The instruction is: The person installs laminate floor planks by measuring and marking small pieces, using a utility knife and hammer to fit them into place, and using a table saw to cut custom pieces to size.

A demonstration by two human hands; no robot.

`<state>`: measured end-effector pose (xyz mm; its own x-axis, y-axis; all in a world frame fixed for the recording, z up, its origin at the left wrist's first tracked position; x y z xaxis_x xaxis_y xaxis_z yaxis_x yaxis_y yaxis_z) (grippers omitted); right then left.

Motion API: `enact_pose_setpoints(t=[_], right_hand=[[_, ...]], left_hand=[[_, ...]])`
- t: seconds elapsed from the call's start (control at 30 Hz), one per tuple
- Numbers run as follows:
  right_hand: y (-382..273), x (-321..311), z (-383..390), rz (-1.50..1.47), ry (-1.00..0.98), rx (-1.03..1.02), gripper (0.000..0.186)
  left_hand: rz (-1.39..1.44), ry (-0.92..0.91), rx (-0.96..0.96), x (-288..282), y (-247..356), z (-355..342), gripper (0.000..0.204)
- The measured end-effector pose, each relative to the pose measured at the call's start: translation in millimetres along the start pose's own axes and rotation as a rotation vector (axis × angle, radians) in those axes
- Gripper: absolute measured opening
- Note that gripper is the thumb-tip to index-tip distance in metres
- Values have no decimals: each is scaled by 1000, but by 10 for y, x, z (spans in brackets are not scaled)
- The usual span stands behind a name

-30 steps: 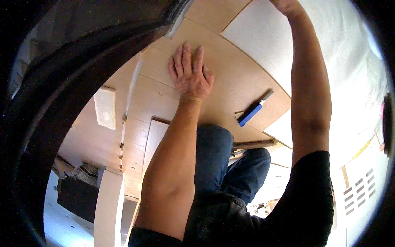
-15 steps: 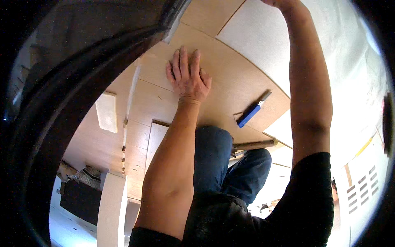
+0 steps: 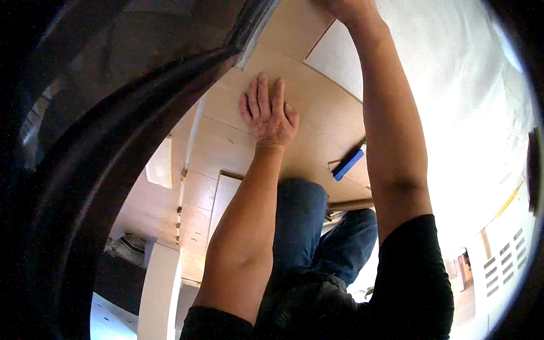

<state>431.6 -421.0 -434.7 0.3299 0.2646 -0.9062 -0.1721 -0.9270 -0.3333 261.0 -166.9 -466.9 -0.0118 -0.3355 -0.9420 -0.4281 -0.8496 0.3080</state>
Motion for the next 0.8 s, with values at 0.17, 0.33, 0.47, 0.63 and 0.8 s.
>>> enact_pose_setpoints(t=[0.17,0.33,0.47,0.63,0.8], right_hand=[[253,117,27,90,-23,-25,31],[59,249,-9,21,-117,181,34],[9,116,36,-75,-128,249,38],[53,260,132,-82,-94,276,40],[-101,343,329,83,12,182,67]], left_hand=[[28,-6,25,-1,74,-31,55],[-22,-10,11,-18,20,-32,54],[-16,5,24,-4,33,-37,55],[-45,-7,11,-61,62,-30,54],[-41,4,13,-83,10,10,53]])
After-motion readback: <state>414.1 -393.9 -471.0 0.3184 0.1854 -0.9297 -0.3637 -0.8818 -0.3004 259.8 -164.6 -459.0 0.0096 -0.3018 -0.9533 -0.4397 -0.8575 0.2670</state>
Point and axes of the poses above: each hand's wrist, its own z-axis away from the middle knuckle, its own x-axis out of the palm, y = z × x, the point moved 3 cm from there along -z, towards the middle knuckle, and after that the axes turned 8 degrees about y, right-handed, at the moved point
